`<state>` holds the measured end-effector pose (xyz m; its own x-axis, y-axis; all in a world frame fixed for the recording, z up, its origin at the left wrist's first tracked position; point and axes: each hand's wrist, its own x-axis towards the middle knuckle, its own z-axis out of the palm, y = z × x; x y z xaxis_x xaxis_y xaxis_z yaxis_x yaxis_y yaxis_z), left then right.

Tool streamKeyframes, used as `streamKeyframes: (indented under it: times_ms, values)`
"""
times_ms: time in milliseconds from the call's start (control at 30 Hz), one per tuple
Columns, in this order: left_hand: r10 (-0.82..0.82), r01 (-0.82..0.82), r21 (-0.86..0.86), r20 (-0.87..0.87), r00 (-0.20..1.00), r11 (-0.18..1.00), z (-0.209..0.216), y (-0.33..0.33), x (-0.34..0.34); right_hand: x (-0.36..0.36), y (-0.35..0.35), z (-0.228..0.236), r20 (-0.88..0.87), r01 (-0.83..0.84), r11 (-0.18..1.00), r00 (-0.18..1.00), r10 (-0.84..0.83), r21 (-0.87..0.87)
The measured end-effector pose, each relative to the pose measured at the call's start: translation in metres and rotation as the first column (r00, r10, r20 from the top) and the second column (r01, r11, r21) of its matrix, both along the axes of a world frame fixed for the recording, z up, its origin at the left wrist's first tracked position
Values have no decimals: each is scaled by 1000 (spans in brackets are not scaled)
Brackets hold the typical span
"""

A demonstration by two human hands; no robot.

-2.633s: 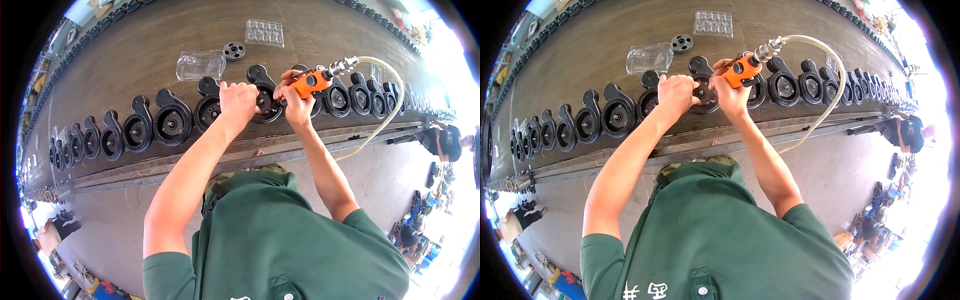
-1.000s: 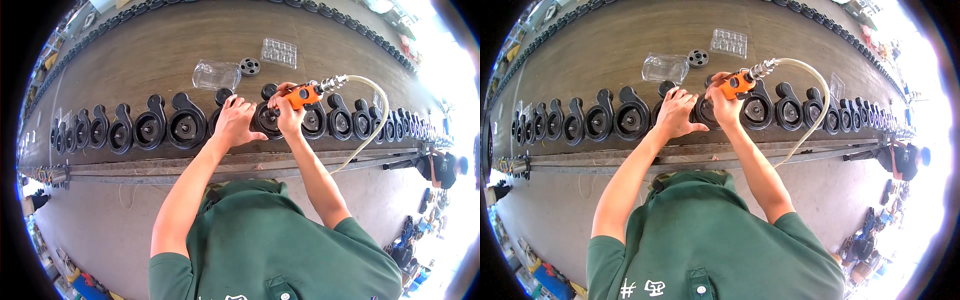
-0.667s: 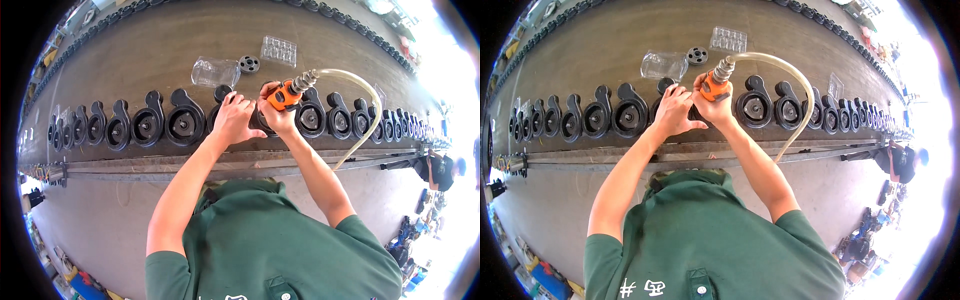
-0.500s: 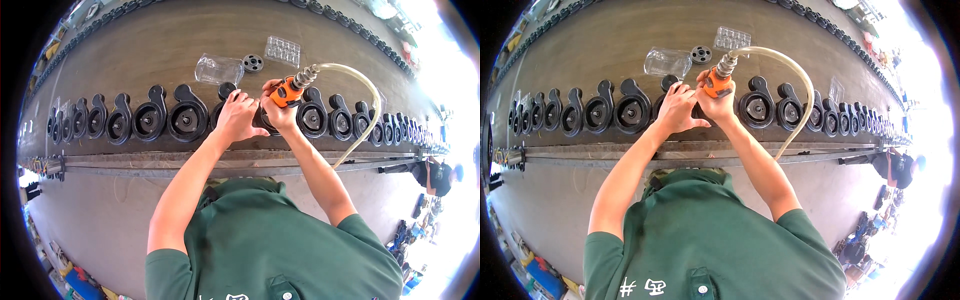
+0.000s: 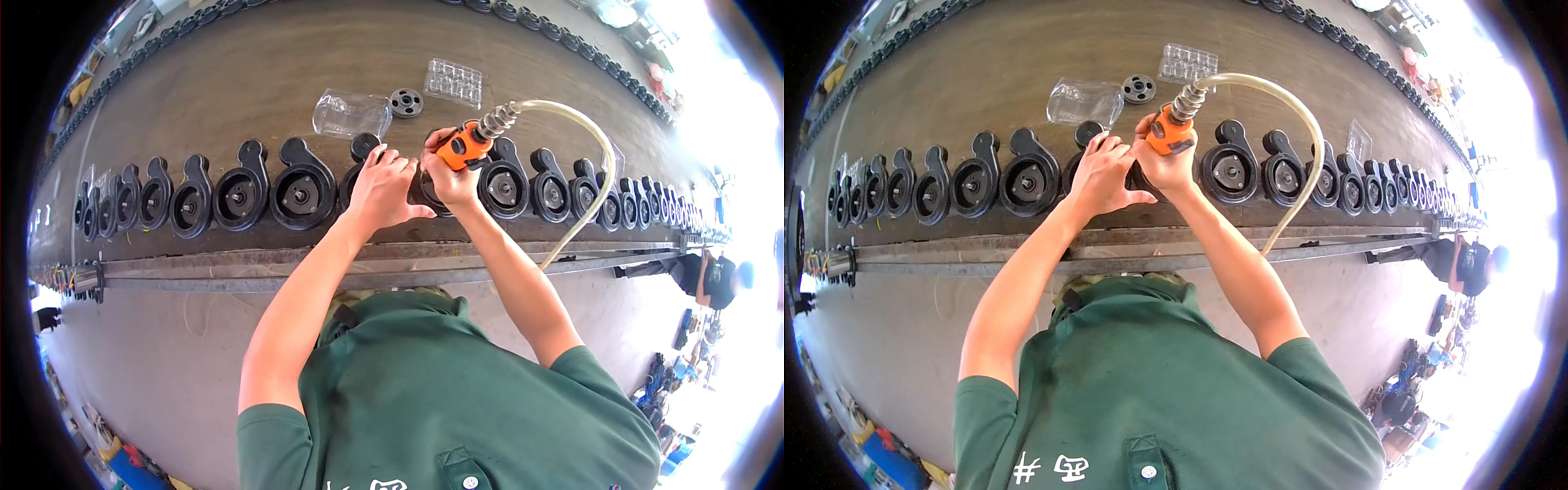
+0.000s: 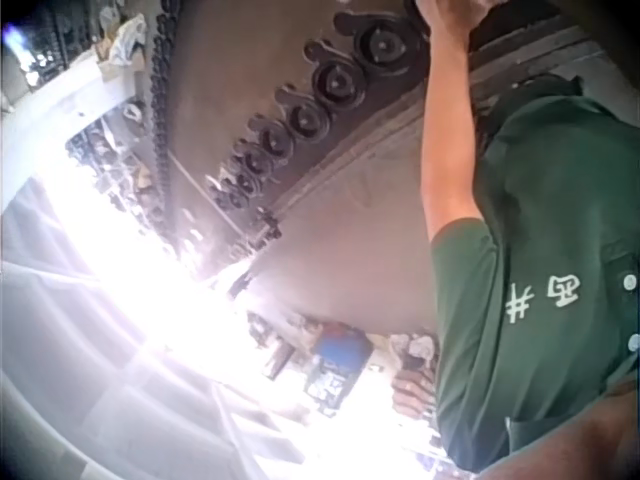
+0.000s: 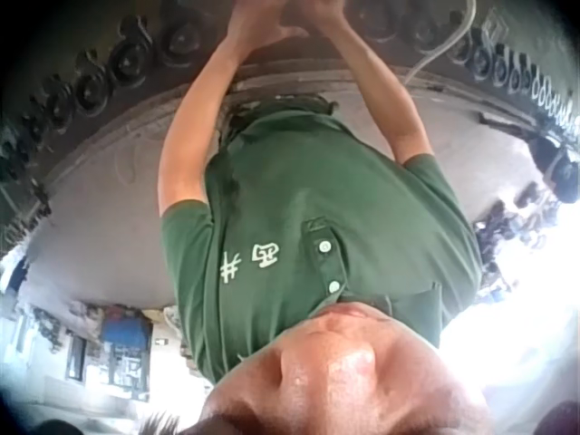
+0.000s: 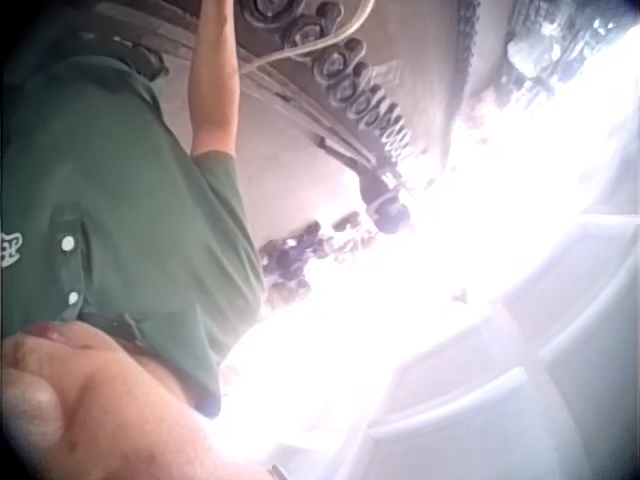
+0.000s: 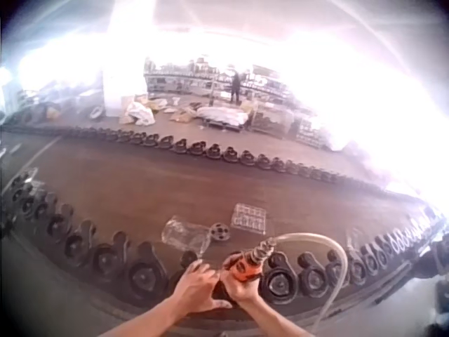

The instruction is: The person uses a pneumatic screwdriver to fasten components onto circular black housings on an assembly line conveyor belt.

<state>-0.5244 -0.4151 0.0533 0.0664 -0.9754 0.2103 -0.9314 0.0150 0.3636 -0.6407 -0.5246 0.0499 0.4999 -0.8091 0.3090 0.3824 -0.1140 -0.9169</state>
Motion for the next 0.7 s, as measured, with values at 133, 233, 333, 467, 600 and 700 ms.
streamKeyframes:
  times_ms: [133, 233, 333, 467, 600, 700]
  values:
    - [-9, 8, 28, 20, 1000, 1000, 5, 0, 1, 2, -6, 9, -40, -50, 992, 998, 46, -118]
    - [-18, 19, -36, 28, 999, 999, -2, 0, 3, -5, 7, 17, 38, 71, 997, 997, -73, 41]
    - [-58, 66, -136, 59, 997, 988, -5, 0, -1, -15, 1, 7, -2, 84, 995, 996, -84, -58]
    - [-75, 76, -22, 48, 996, 997, -3, 1, 2, -14, 6, 29, -3, 49, 998, 999, -49, -28]
    - [-71, 79, -128, 59, 996, 989, -11, 3, 1, -23, -10, 45, 42, 82, 995, 996, -80, -59]
    - [-132, 137, -127, 52, 990, 982, -12, 2, 3, -29, -36, 29, 19, 160, 986, 987, -159, -55]
